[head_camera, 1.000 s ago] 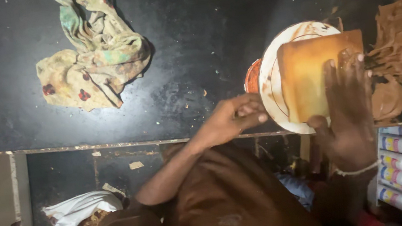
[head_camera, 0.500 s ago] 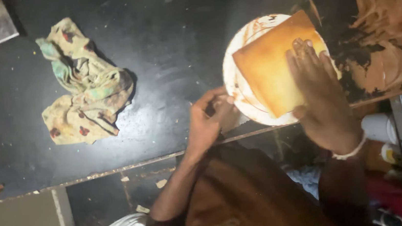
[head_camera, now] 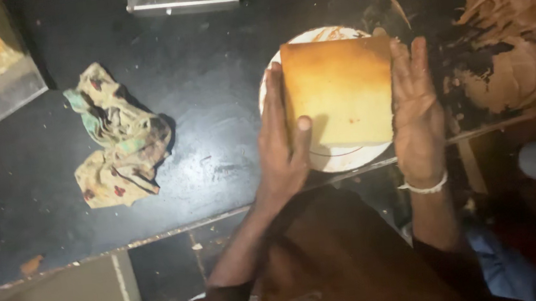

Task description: The person spreads chocolate frosting over a square cake using a spatula and then uses a smaller tool to smooth the edges and surface.

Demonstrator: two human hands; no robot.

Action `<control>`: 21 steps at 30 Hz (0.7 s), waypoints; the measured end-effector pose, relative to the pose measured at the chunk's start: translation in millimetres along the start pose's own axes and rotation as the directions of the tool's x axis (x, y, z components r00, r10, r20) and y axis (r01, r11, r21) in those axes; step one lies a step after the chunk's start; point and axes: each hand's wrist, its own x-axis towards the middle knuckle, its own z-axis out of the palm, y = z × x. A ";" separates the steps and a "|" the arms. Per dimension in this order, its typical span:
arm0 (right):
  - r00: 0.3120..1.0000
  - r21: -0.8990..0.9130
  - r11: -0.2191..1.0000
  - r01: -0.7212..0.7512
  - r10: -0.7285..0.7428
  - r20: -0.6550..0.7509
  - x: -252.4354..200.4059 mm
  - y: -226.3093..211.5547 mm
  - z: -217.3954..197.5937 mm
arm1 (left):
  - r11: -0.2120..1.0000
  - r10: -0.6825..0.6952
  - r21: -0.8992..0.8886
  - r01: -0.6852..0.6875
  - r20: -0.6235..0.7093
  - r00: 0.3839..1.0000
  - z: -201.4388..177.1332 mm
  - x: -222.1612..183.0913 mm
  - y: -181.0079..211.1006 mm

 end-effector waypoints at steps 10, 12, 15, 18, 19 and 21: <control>0.998 -0.388 0.921 0.037 -0.016 0.056 -9.0 -26.4 20.7 | 1.000 0.009 0.024 -0.009 -0.026 1.000 1.9 0.4 0.4; 0.996 -0.323 0.943 0.076 -0.058 0.068 -7.7 -22.1 21.8 | 0.999 0.027 0.020 -0.026 -0.033 0.999 0.8 -0.4 0.2; 0.990 -0.292 0.947 0.134 -0.112 0.091 7.9 -26.1 18.5 | 0.998 0.035 -0.045 -0.037 -0.044 0.998 -2.1 0.2 -0.1; 0.986 -0.527 0.842 0.118 -0.035 0.164 8.6 -66.7 16.3 | 0.994 0.050 -0.099 -0.053 -0.030 0.998 -5.6 -4.1 0.9; 0.980 -0.634 0.764 0.121 0.008 0.197 9.7 -80.7 18.6 | 0.995 0.048 -0.091 -0.051 -0.033 0.998 -7.6 -5.5 1.4; 0.928 -0.781 0.574 0.248 0.093 0.362 14.3 -90.6 31.6 | 0.996 0.050 -0.073 -0.052 -0.035 0.998 -12.9 -7.0 1.9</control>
